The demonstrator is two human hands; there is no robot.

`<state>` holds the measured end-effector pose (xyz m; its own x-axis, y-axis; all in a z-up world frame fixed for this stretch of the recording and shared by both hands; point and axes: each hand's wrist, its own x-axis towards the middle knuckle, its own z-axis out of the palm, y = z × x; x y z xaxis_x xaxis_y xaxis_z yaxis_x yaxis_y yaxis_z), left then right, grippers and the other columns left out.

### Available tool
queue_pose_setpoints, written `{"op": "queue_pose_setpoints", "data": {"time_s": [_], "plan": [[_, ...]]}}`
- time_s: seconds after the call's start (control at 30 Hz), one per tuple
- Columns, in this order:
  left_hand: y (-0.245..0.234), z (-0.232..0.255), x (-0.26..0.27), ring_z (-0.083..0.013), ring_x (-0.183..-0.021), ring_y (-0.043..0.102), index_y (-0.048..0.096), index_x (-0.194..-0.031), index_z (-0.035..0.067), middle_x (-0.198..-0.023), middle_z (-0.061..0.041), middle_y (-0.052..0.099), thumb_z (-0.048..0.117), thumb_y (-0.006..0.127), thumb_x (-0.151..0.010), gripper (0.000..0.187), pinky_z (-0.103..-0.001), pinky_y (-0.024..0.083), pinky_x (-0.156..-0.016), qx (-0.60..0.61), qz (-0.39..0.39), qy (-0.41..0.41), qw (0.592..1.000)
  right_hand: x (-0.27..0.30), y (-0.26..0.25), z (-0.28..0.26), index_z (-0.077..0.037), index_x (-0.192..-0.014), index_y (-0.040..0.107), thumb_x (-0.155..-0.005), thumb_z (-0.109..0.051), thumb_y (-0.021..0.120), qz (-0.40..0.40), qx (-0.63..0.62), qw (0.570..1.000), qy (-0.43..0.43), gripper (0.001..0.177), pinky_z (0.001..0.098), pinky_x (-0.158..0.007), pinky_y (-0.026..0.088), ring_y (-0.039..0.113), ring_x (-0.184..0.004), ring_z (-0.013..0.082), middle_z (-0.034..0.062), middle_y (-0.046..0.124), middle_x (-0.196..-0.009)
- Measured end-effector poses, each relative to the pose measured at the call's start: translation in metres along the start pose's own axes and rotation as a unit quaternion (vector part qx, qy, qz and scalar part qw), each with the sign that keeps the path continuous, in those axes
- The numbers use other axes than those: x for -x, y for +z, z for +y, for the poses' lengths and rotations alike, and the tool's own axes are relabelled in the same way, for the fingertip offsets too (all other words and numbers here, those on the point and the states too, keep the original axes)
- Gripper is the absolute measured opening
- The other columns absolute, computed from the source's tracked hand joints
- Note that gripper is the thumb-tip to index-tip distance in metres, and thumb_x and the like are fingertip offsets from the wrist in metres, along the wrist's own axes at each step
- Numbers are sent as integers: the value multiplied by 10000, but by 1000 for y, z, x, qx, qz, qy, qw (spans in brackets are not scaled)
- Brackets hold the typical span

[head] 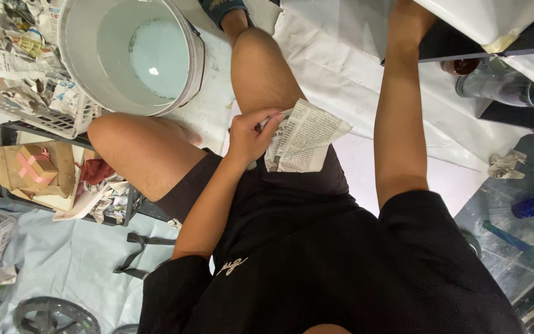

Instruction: The person sits on the floor and wraps individual glassware items with newspaper. They pick up a glass, wrap it in a sheet of newspaper, and place it on a shelf. This process is repeated for several items including glasses and a small container.

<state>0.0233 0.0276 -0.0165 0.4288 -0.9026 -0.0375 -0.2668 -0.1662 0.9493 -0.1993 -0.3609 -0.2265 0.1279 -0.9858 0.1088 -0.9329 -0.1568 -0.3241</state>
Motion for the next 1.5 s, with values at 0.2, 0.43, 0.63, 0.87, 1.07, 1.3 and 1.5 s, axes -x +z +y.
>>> {"op": "queue_pose_setpoints", "data": {"time_s": [0.2,0.43,0.63,0.87,1.07,1.3,1.5], "plan": [[-1,3,4,-77,-494,495,773,-1044,32,-789,-63,752,128,765,-951,134,-250,393,-484,9,-2,21,1000,51,-63,-36,0,-1273,500,-1093,-134,726,150,-125,976,-98,319,422,-989,520,612,-1055,327,176,628,-1152],[1,3,12,-100,-554,547,771,-1067,21,-867,-89,755,91,751,-963,127,-260,421,-513,34,34,37,998,163,-166,-96,-96,-1533,318,-1133,10,714,-12,-457,867,-199,573,327,-999,515,529,-1320,213,102,509,-1454],[-7,-8,20,-140,-855,730,748,-1150,41,-1022,-72,769,62,670,-1016,157,-269,557,-707,30,39,152,987,198,-177,-135,-102,-1432,513,-1069,-72,693,-195,-655,700,-207,406,285,-841,552,592,-1209,186,109,529,-1439],[-14,-2,38,-54,-555,517,768,-1073,31,-923,-55,782,79,757,-978,107,-235,375,-486,49,211,5,976,234,-180,-155,-65,-1289,598,-1058,-159,701,-329,-715,606,-117,269,247,-743,556,680,-1073,216,142,554,-1327],[-15,-4,41,-24,-560,466,764,-1077,12,-789,-33,727,96,756,-992,120,-221,346,-493,119,229,-71,964,232,-206,-154,-78,-1217,608,-888,-96,795,-403,-670,572,-246,378,302,-835,622,708,-1140,265,114,592,-1265],[-41,-16,44,-55,-664,591,722,-1200,10,-892,-37,740,101,697,-1048,180,-232,478,-578,157,16,-60,986,251,-162,-155,-35,-1222,600,-917,-6,805,-362,-654,628,-217,369,387,-1051,587,614,-1215,235,142,621,-1275],[-81,-1,59,-147,-993,644,500,-1423,23,-1207,-91,650,-12,682,-827,624,-269,567,-750,140,-147,16,979,271,-155,-155,-46,-1170,584,-946,6,815,-367,-635,647,-210,326,377,-979,615,665,-1250,280,127,589,-1319]]}}
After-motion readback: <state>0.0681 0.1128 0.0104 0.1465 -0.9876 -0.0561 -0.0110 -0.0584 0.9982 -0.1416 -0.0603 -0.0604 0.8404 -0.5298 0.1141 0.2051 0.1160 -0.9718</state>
